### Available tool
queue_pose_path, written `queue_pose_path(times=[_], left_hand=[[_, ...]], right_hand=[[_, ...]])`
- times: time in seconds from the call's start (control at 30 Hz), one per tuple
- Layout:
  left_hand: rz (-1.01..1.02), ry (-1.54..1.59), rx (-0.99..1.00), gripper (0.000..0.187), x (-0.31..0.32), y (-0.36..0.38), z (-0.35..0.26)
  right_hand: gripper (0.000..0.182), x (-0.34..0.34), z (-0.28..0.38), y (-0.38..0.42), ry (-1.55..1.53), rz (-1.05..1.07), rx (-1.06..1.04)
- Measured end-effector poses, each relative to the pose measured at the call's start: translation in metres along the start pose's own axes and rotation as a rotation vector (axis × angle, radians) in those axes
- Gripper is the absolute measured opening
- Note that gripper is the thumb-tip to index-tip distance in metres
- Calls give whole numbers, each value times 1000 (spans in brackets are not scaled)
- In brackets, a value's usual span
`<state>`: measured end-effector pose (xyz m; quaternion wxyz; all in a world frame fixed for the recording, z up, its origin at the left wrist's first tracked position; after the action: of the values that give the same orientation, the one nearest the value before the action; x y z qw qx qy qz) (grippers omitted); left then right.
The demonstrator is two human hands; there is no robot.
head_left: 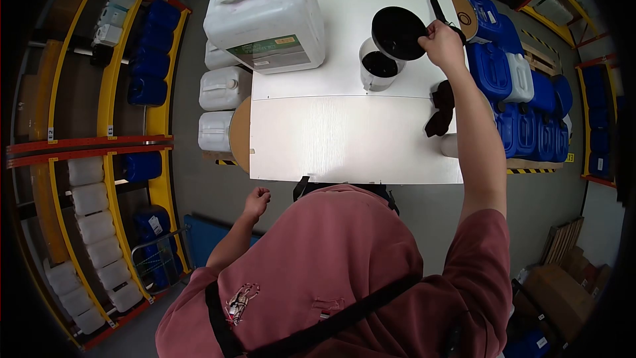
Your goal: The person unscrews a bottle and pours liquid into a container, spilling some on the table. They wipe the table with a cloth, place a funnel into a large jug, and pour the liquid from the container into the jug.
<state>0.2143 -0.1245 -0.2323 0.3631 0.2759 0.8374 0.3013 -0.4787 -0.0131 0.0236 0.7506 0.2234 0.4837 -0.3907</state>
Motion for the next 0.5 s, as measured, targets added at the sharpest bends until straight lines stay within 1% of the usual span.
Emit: queue_pose_path(times=[0.17, 0.23, 0.37, 0.43, 0.5], left_hand=[[2, 21, -10, 24, 0, -3, 5], [-2, 6, -6, 24, 1, -2, 6], [4, 8, -19, 24, 3, -1, 6], [0, 23, -19, 23, 3, 0, 5], [0, 26, -16, 23, 2, 1, 3]], right_hand=[[28, -4, 3, 2, 79, -19, -19], [28, -3, 2, 2, -60, 9, -2], [28, 1, -2, 1, -79, -11, 12], [28, 0, -2, 3, 56, -25, -2], [28, -1, -2, 3, 10, -11, 0]])
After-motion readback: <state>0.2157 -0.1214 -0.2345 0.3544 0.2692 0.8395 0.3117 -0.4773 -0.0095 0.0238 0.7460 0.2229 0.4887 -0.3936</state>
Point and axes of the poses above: each hand's wrist, its own y-axis away from the middle knuckle, its own x-axis out of the palm, z = x × y, the point moved 7 cm from there along -y, towards the middle knuckle, and after that the axes turned 3 degrees about x, right-handed, at the moved point
